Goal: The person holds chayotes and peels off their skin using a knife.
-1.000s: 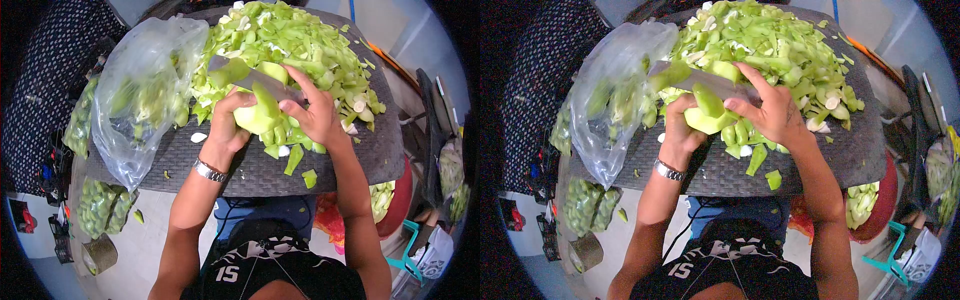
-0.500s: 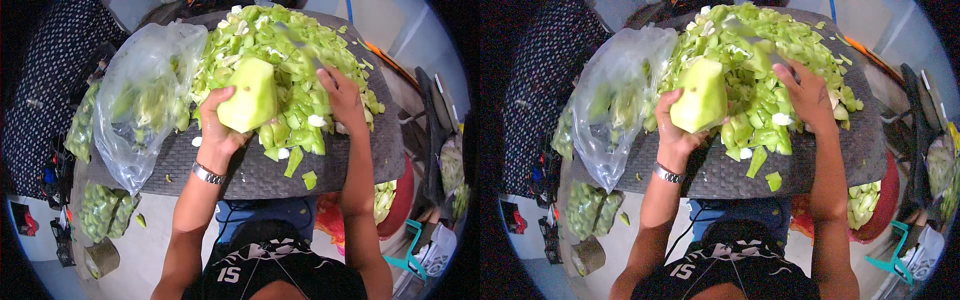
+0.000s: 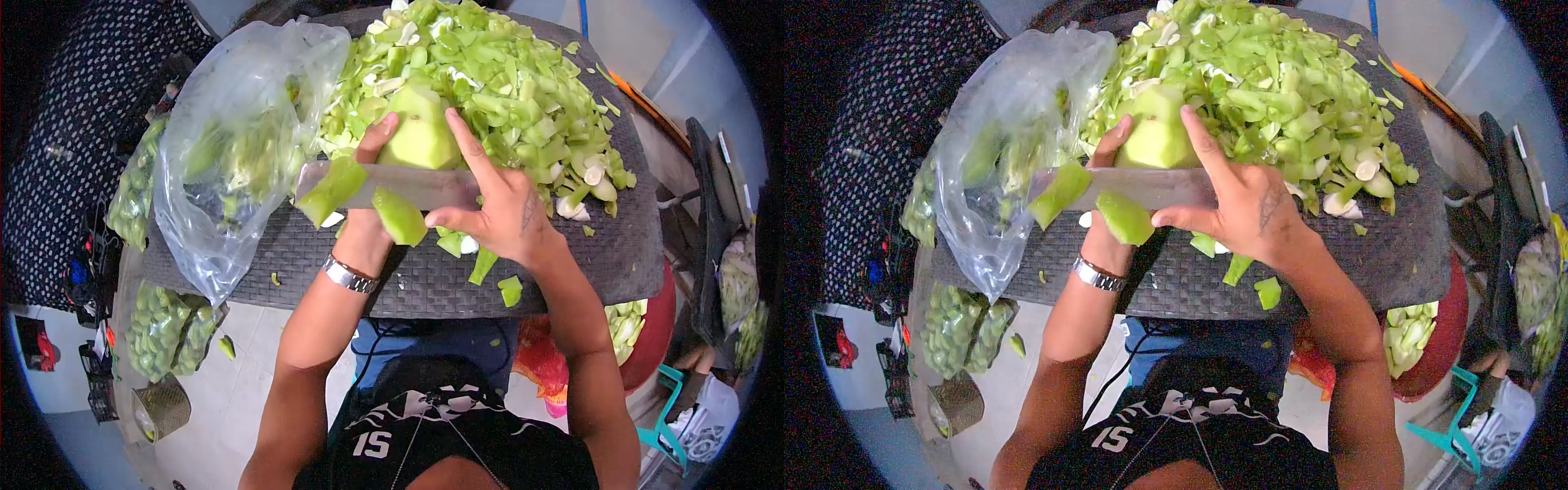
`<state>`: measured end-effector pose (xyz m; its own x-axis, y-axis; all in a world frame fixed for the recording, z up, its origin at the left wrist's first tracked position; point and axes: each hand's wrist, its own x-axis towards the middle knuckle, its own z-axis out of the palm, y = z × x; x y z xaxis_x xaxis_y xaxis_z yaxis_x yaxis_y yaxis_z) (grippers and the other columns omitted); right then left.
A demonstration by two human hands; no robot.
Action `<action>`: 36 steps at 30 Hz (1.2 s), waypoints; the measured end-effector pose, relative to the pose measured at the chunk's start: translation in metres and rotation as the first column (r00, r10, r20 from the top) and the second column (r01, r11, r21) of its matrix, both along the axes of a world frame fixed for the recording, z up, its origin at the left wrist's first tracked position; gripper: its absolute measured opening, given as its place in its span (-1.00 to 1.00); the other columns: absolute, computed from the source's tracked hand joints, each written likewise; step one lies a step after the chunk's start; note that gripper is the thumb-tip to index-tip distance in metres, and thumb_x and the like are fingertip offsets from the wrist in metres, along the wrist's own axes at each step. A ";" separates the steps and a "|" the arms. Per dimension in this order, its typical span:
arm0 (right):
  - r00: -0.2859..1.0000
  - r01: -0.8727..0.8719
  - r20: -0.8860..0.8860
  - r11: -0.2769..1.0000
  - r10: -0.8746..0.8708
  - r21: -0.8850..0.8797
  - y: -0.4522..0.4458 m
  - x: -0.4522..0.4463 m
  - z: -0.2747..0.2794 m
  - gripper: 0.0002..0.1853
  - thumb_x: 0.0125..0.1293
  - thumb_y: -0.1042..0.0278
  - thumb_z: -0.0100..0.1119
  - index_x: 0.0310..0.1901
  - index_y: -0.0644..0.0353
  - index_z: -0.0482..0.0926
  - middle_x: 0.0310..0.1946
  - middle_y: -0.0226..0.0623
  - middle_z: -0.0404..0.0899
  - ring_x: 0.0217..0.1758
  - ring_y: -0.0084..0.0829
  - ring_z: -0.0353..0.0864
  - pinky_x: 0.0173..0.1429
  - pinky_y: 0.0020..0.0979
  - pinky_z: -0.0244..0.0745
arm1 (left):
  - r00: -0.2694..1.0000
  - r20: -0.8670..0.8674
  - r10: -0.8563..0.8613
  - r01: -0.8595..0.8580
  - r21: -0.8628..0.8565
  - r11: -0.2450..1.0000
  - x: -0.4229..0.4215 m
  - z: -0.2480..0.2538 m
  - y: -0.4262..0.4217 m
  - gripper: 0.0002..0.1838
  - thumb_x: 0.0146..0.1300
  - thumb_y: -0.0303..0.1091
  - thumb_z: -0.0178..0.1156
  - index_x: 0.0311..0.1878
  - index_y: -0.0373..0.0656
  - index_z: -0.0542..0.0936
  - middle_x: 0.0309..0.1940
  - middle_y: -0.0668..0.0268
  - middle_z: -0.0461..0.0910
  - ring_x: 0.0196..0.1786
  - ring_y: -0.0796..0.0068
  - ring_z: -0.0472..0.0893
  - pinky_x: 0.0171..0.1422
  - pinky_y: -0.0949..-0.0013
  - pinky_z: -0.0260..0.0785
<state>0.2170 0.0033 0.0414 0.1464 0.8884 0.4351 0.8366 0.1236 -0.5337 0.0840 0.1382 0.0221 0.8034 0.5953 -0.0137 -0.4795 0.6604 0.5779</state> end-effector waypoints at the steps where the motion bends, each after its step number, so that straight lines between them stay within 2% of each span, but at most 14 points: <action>1: 1.000 -0.005 0.028 1.000 0.004 0.017 0.001 -0.001 -0.001 0.14 0.19 -0.36 0.41 0.63 0.15 0.13 0.09 0.24 0.67 0.30 0.10 0.64 0.32 -0.12 0.54 | 1.000 -0.007 0.016 -0.016 0.010 1.000 0.001 -0.003 0.001 -0.42 0.48 0.02 0.05 0.39 -0.18 0.49 0.25 0.08 0.62 0.20 0.15 0.67 0.38 0.01 0.51; 6: 0.998 0.019 0.052 1.000 -0.019 -0.007 0.001 0.000 -0.002 0.10 0.20 -0.26 0.45 0.61 0.18 0.18 0.08 0.23 0.68 0.29 0.12 0.64 0.35 -0.12 0.52 | 0.986 -0.088 0.144 -0.137 0.077 0.988 0.002 -0.016 0.001 -0.42 0.48 0.00 0.04 0.40 -0.19 0.47 0.25 0.07 0.61 0.23 0.15 0.66 0.39 -0.01 0.51; 9: 0.998 0.028 0.056 0.999 -0.026 -0.040 0.003 0.004 -0.001 0.01 0.23 -0.19 0.45 0.60 0.12 0.23 0.05 0.22 0.68 0.22 0.11 0.69 0.29 -0.15 0.56 | 0.995 -0.018 0.100 -0.099 0.015 0.995 -0.001 -0.009 -0.004 -0.41 0.49 0.00 0.02 0.42 -0.19 0.44 0.27 0.05 0.60 0.26 0.13 0.65 0.41 0.00 0.49; 15: 1.000 -0.013 0.006 0.997 0.013 -0.077 0.000 0.013 0.006 -0.11 0.31 -0.08 0.43 0.59 -0.02 0.28 0.01 0.19 0.69 0.05 0.05 0.75 0.16 -0.22 0.60 | 0.968 -0.105 0.229 -0.229 0.012 0.973 -0.001 -0.006 -0.006 -0.50 0.51 0.02 0.00 0.33 -0.10 0.47 0.32 0.03 0.54 0.36 0.02 0.56 0.48 -0.14 0.40; 18: 0.999 -0.045 -0.014 0.999 0.044 -0.005 0.000 0.020 0.006 -0.13 0.32 -0.06 0.43 0.59 -0.02 0.29 0.02 0.17 0.69 0.02 0.04 0.76 0.15 -0.24 0.60 | 0.969 -0.053 0.242 -0.246 -0.097 0.964 -0.004 -0.011 -0.008 -0.71 0.47 -0.16 0.15 0.11 -0.10 0.56 0.12 0.15 0.63 0.13 0.19 0.67 0.36 -0.04 0.52; 20: 0.999 -0.045 0.023 0.997 0.044 0.056 0.001 0.025 -0.001 -0.13 0.32 -0.05 0.43 0.59 -0.03 0.29 0.02 0.16 0.69 0.01 0.04 0.76 0.15 -0.25 0.60 | 0.973 -0.063 0.221 -0.226 -0.110 0.968 -0.004 -0.011 -0.006 -0.70 0.47 -0.16 0.16 0.13 -0.09 0.56 0.13 0.15 0.63 0.14 0.19 0.68 0.32 -0.04 0.55; 23: 0.999 -0.042 0.015 0.999 0.042 -0.034 -0.001 0.030 0.004 -0.18 0.37 -0.04 0.38 0.58 -0.01 0.31 0.09 0.14 0.69 0.08 -0.08 0.78 0.18 -0.25 0.59 | 0.976 -0.062 0.208 -0.212 -0.066 0.975 -0.001 -0.004 -0.004 -0.66 0.45 -0.16 0.17 0.17 -0.12 0.55 0.12 0.12 0.63 0.13 0.17 0.69 0.26 -0.03 0.60; 24: 0.999 0.026 -0.035 0.997 -0.029 -0.077 -0.002 0.036 0.004 -0.23 0.41 -0.04 0.34 0.57 0.01 0.33 0.03 0.07 0.72 0.00 -0.17 0.78 0.12 -0.28 0.60 | 0.978 -0.063 0.201 -0.204 -0.043 0.978 -0.001 0.000 -0.005 -0.63 0.44 -0.15 0.18 0.19 -0.13 0.55 0.11 0.11 0.64 0.13 0.16 0.70 0.24 -0.03 0.62; 27: 0.958 0.190 -0.180 0.963 -0.224 -0.191 0.000 0.068 0.003 -0.34 0.52 -0.05 0.21 0.54 0.04 0.39 -0.18 -0.17 0.73 -0.25 -0.43 0.70 -0.10 -0.37 0.57 | 0.996 -0.083 0.027 -0.027 0.002 1.000 -0.011 0.010 -0.006 -0.55 0.41 -0.14 0.20 0.25 -0.19 0.55 0.11 0.08 0.66 0.11 0.14 0.71 0.20 -0.01 0.64; 28: 0.937 0.210 -0.237 0.954 -0.258 -0.213 0.001 0.079 -0.004 -0.36 0.55 -0.06 0.17 0.53 0.05 0.40 -0.27 -0.26 0.69 -0.35 -0.52 0.62 -0.18 -0.41 0.53 | 0.994 -0.091 0.058 -0.060 -0.016 0.998 -0.009 0.013 -0.008 -0.48 0.41 -0.10 0.21 0.29 -0.25 0.54 0.11 0.06 0.68 0.09 0.12 0.72 0.20 -0.02 0.64; 30: 0.853 0.273 -0.405 0.942 -0.330 -0.194 0.007 0.080 -0.014 -0.47 0.61 -0.06 0.08 0.40 0.12 0.55 -0.49 -0.49 0.45 -0.56 -0.68 0.27 -0.39 -0.52 0.29 | 0.989 -0.113 0.092 -0.095 -0.023 0.995 -0.007 0.019 -0.009 -0.50 0.42 -0.10 0.20 0.28 -0.24 0.55 0.11 0.08 0.69 0.10 0.13 0.72 0.22 -0.03 0.62; 33: 0.796 0.288 -0.447 0.905 -0.408 -0.314 0.007 0.071 -0.005 -0.51 0.60 -0.05 0.09 0.24 0.23 0.61 -0.48 -0.44 0.49 -0.54 -0.59 0.34 -0.38 -0.48 0.32 | 0.982 -0.118 0.146 -0.155 -0.069 0.986 -0.003 0.016 -0.004 -0.52 0.45 -0.04 0.18 0.25 -0.17 0.57 0.13 0.13 0.69 0.11 0.13 0.72 0.26 -0.05 0.60; 36: 0.926 0.208 -0.284 0.964 -0.249 -0.167 0.005 0.044 0.002 -0.38 0.44 -0.28 0.23 -0.03 0.29 0.63 -0.51 -0.09 0.60 -0.39 -0.35 0.66 -0.20 -0.22 0.55 | 0.976 -0.147 0.160 -0.170 -0.058 0.984 -0.003 0.015 -0.004 -0.53 0.48 0.02 0.16 0.25 -0.12 0.57 0.14 0.17 0.69 0.14 0.17 0.71 0.31 0.03 0.57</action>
<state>0.2612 0.0085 0.0430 0.4571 0.8616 0.2205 0.6320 -0.1403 -0.7622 0.0806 0.1342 0.0374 0.6808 0.7134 -0.1660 -0.5024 0.6198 0.6029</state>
